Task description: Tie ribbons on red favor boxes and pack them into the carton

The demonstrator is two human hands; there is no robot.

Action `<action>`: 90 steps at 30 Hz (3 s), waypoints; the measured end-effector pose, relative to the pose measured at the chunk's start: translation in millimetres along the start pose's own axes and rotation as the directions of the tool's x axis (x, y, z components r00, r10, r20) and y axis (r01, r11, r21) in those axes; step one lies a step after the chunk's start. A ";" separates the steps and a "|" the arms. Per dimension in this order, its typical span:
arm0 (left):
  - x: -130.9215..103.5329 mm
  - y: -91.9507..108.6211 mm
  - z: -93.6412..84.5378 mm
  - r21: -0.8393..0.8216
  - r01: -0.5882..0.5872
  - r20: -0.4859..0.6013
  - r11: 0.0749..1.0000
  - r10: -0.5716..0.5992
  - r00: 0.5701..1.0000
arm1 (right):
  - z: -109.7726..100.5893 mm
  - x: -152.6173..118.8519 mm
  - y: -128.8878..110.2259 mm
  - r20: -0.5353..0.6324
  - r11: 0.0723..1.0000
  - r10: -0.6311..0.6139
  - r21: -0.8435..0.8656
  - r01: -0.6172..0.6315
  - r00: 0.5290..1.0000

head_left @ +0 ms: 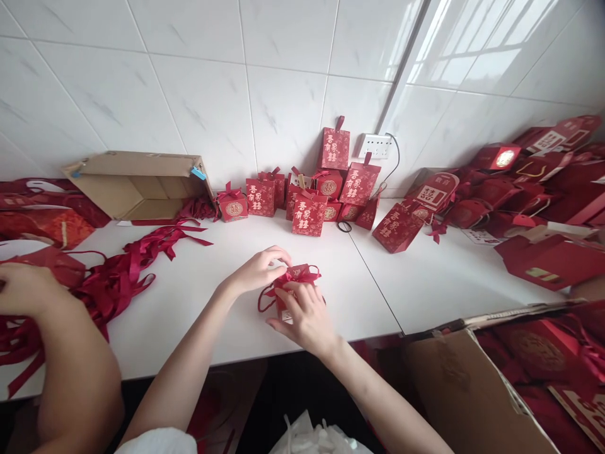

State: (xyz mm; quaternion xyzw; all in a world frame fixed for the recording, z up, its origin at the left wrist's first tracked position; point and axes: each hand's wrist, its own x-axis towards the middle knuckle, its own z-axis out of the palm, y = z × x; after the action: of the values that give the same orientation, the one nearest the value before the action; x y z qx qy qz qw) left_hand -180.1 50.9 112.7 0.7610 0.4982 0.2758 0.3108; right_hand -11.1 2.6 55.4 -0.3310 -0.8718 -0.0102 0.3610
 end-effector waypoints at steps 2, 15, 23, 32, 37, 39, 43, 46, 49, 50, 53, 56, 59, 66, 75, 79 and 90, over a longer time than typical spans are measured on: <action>3.1 2.3 3.1 0.023 0.008 0.080 1.000 -0.010 0.997 | 13.2 3.3 -6.1 -0.034 0.992 0.006 -0.123 -0.010 0.999; -15.4 4.3 17.3 0.177 0.096 -0.137 0.980 -0.073 0.988 | -5.1 -1.2 12.9 -0.202 0.914 0.248 0.372 -0.160 0.948; -51.5 3.3 27.1 -0.034 0.429 -0.009 0.903 -0.429 0.903 | -15.9 1.3 77.2 0.547 0.194 0.552 0.649 -0.735 0.629; -75.9 -41.4 1.9 -0.485 0.341 -0.186 0.805 -0.477 0.859 | -22.2 -13.4 114.0 0.325 -0.075 0.825 0.874 -0.480 0.462; -83.1 -43.0 -37.1 -0.785 0.032 -0.390 0.618 -0.534 0.750 | -64.6 -1.4 132.4 0.198 -0.087 0.888 0.959 -0.271 0.414; -65.3 -23.0 -43.2 -0.816 -0.100 -0.412 0.570 -0.450 0.792 | -74.3 19.5 123.4 0.186 -0.094 0.866 0.972 -0.215 0.465; -12.8 28.8 -38.9 -0.840 -0.216 -0.338 0.499 -0.170 0.926 | -76.6 71.7 90.2 0.141 -0.070 0.747 0.988 -0.134 0.649; 15.7 57.1 -30.2 -0.815 -0.221 -0.276 0.535 -0.024 0.961 | -71.7 101.3 65.4 0.130 -0.028 0.586 0.990 -0.141 0.800; 26.6 71.0 -22.7 -0.769 -0.230 -0.283 0.596 0.005 0.959 | -67.9 116.0 47.8 0.148 0.035 0.470 0.982 -0.186 0.870; 27.3 73.1 -21.0 -0.759 -0.237 -0.301 0.606 -0.004 0.954 | -67.3 118.1 43.8 0.141 0.058 0.453 0.981 -0.187 0.880; 22.7 73.1 -20.5 -0.742 -0.246 -0.347 0.624 -0.043 0.937 | -70.0 116.9 38.1 0.115 0.088 0.448 0.981 -0.172 0.887; 7.9 61.6 -30.5 -0.736 -0.229 -0.360 0.637 -0.081 0.929 | -82.5 105.0 45.6 0.124 0.104 0.477 0.975 -0.196 0.870; -13.3 38.6 -45.0 -0.729 -0.177 -0.363 0.661 -0.153 0.919 | -97.9 85.5 66.5 0.178 0.133 0.518 0.950 -0.284 0.837; -37.9 2.6 -6.7 -0.119 0.244 -0.133 0.962 -0.259 0.957 | -65.8 44.2 94.4 0.519 0.510 0.464 0.506 -0.696 0.718; -38.8 -8.1 31.3 -0.317 0.371 0.119 0.873 -0.351 0.929 | -31.1 20.3 86.9 0.653 0.438 0.386 0.491 -0.753 0.651; -35.2 -15.6 35.0 -0.632 0.285 0.067 0.721 -0.316 0.946 | -29.3 17.5 92.5 0.694 0.316 0.347 0.546 -0.776 0.630; -36.9 -31.0 68.4 -0.760 0.272 0.011 0.590 -0.407 0.913 | -23.8 2.7 110.5 0.717 0.261 0.307 0.569 -0.780 0.626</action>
State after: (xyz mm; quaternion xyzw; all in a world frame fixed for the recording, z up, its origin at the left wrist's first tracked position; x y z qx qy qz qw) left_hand -161.4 12.7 40.6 0.4300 0.5001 0.4525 0.6002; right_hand 66.9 84.3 50.3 -0.3892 -0.6327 0.6291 0.2290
